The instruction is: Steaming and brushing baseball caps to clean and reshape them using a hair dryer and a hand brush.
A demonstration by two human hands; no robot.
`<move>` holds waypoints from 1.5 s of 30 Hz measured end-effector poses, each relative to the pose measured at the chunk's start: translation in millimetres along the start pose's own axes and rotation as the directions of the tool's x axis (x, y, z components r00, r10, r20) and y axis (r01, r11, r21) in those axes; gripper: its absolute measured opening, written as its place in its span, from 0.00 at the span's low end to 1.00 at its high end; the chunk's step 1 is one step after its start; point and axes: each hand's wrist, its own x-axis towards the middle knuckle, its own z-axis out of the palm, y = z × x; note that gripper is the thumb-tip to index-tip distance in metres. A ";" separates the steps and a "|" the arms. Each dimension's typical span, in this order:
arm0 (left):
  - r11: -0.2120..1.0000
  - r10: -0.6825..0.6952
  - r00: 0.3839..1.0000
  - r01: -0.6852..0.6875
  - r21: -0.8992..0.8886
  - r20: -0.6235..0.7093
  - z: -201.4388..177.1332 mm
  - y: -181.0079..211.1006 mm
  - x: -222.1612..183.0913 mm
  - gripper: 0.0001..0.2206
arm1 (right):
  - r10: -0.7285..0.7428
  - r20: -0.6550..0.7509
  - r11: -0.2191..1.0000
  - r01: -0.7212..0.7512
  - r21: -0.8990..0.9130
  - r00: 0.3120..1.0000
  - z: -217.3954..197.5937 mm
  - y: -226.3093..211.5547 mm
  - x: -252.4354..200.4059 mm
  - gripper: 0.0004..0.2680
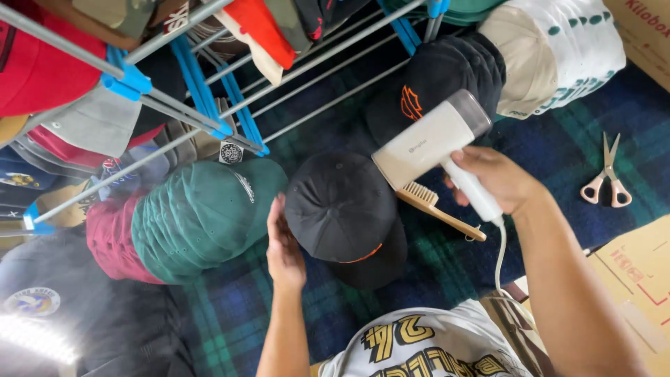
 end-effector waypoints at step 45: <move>0.831 -0.437 0.895 0.364 -0.420 -0.089 -4.9 -29.7 -0.7 0.31 | -0.466 0.220 0.377 0.417 -0.827 0.857 40.6 136.3 -173.4 0.34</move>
